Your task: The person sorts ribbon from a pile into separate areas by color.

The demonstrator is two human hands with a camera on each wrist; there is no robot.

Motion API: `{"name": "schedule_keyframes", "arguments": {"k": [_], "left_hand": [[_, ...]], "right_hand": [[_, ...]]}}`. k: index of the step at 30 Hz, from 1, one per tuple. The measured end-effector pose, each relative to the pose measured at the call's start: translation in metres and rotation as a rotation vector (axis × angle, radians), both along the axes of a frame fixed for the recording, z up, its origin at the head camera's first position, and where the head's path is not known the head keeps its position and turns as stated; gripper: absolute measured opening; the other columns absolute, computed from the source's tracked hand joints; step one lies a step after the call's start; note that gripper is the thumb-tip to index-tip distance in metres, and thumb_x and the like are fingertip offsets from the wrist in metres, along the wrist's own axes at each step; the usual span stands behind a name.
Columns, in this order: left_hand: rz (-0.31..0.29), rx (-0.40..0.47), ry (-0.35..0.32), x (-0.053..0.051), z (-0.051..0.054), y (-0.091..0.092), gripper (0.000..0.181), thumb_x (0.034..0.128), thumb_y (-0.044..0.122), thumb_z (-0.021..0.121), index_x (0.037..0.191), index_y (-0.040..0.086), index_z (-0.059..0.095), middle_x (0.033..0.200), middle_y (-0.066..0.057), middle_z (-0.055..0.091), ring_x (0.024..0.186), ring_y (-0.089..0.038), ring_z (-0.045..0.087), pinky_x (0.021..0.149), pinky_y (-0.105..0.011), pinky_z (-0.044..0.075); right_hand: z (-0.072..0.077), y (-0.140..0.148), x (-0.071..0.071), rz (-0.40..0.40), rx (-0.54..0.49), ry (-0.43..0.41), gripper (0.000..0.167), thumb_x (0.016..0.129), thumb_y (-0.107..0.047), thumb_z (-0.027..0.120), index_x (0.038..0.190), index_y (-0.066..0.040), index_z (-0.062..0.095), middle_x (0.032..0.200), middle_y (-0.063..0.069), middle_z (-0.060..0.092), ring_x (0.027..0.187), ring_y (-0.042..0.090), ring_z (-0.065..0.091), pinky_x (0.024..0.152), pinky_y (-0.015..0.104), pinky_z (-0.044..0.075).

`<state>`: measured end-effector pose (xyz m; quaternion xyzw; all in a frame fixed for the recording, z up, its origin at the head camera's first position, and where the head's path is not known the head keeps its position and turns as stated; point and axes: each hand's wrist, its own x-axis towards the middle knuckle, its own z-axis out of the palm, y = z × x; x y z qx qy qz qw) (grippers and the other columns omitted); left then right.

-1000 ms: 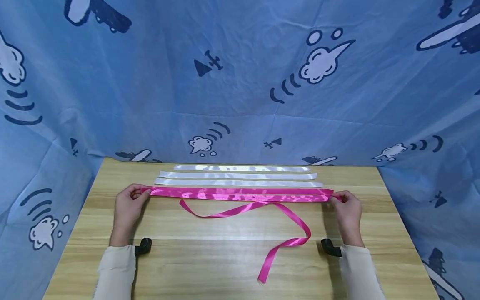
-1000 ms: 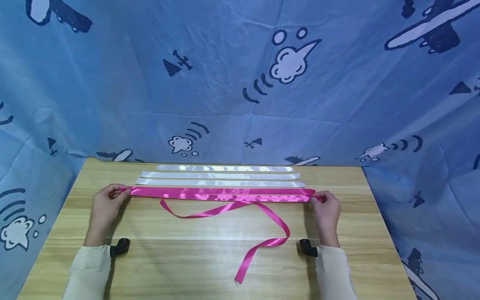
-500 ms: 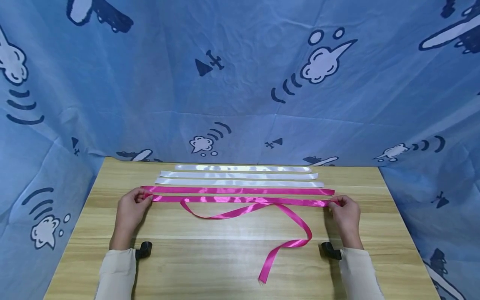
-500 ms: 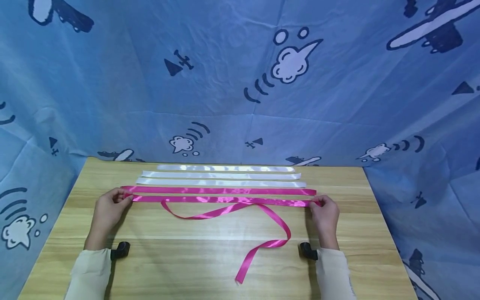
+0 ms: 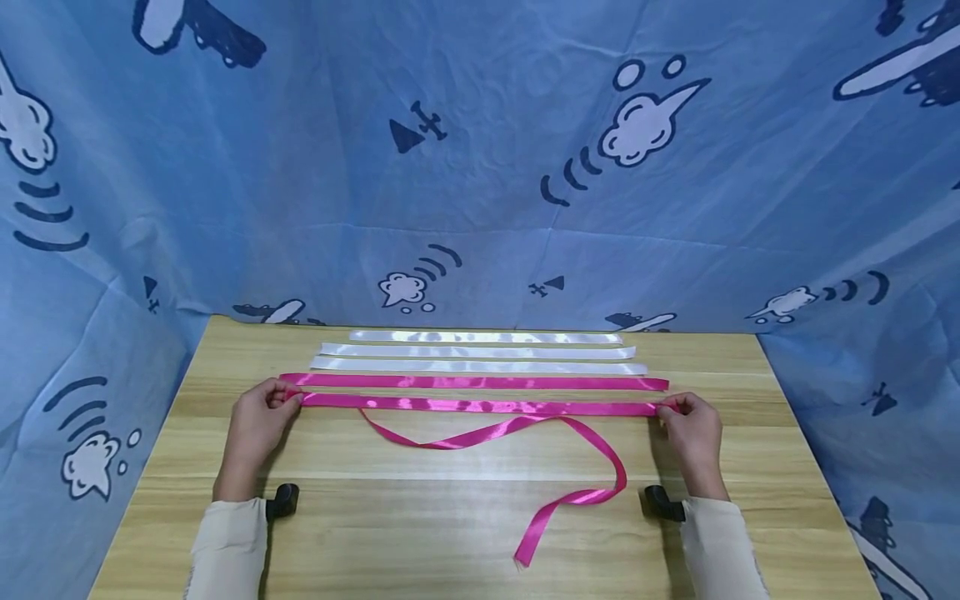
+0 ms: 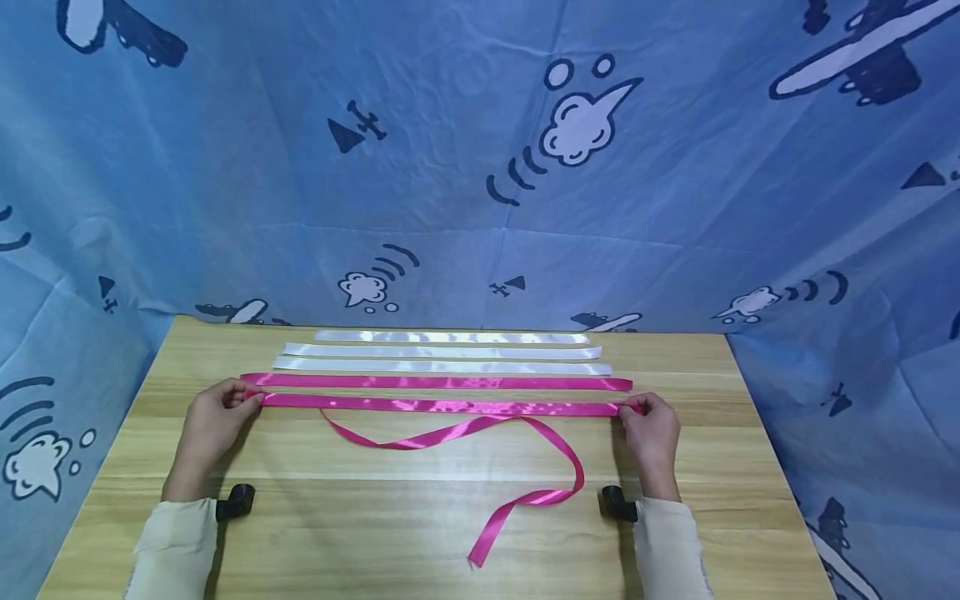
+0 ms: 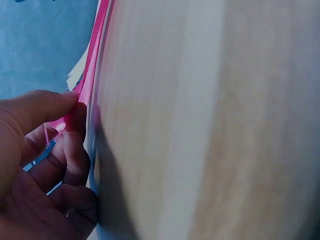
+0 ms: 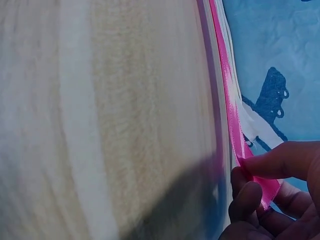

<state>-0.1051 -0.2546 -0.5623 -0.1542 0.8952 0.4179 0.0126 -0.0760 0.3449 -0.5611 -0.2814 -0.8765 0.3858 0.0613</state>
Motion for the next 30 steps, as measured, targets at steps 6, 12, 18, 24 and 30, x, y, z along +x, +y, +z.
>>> {"name": "schedule_keyframes", "arguments": {"k": [6, 12, 18, 24, 30], "left_hand": [[-0.007, -0.006, 0.012, -0.0034, 0.0034, 0.0031, 0.015, 0.0977, 0.006, 0.071, 0.108, -0.004, 0.071, 0.098, -0.017, 0.07, 0.084, -0.018, 0.058, 0.067, -0.015, 0.044], [-0.019, 0.0, -0.017, -0.0045, 0.0052, 0.0042, 0.017, 0.0978, 0.006, 0.07, 0.111, -0.004, 0.071, 0.096, -0.015, 0.067, 0.085, -0.02, 0.056, 0.065, -0.018, 0.044], [-0.007, -0.008, -0.062, -0.0027, 0.0053, 0.0023, 0.019, 0.0999, 0.007, 0.068, 0.115, -0.003, 0.07, 0.102, -0.017, 0.067, 0.09, -0.025, 0.058, 0.067, -0.019, 0.045], [-0.016, -0.021, -0.047, -0.0011, 0.0055, -0.0009, 0.021, 0.0994, 0.009, 0.068, 0.115, -0.004, 0.07, 0.104, -0.02, 0.068, 0.091, -0.025, 0.06, 0.068, -0.019, 0.044], [-0.015, -0.034, -0.036, 0.0008, 0.0055, -0.0019, 0.019, 0.0992, 0.009, 0.069, 0.114, -0.003, 0.071, 0.102, -0.019, 0.069, 0.087, -0.023, 0.058, 0.067, -0.019, 0.043]], "right_hand": [[-0.0012, -0.0001, -0.0058, -0.008, -0.004, -0.002, 0.01, 0.094, 0.001, 0.067, 0.1, 0.008, 0.068, 0.076, 0.005, 0.063, 0.063, 0.009, 0.051, 0.052, 0.021, 0.044], [-0.0017, -0.0018, -0.008, -0.016, 0.001, 0.0, 0.011, 0.093, 0.001, 0.067, 0.1, 0.009, 0.068, 0.077, 0.006, 0.062, 0.062, 0.008, 0.05, 0.052, 0.02, 0.043], [-0.0013, -0.0001, -0.0075, -0.021, -0.017, -0.004, 0.014, 0.094, 0.0, 0.069, 0.104, 0.011, 0.067, 0.084, 0.011, 0.065, 0.063, 0.006, 0.051, 0.052, 0.019, 0.044], [-0.0006, 0.0019, -0.0048, -0.03, -0.013, -0.022, 0.015, 0.095, -0.003, 0.068, 0.104, 0.009, 0.066, 0.088, 0.013, 0.065, 0.065, 0.007, 0.051, 0.053, 0.019, 0.044], [0.0003, 0.0025, -0.0038, -0.039, -0.009, -0.02, 0.014, 0.094, -0.003, 0.067, 0.102, 0.008, 0.067, 0.081, 0.006, 0.064, 0.062, 0.006, 0.05, 0.053, 0.02, 0.043]]}}
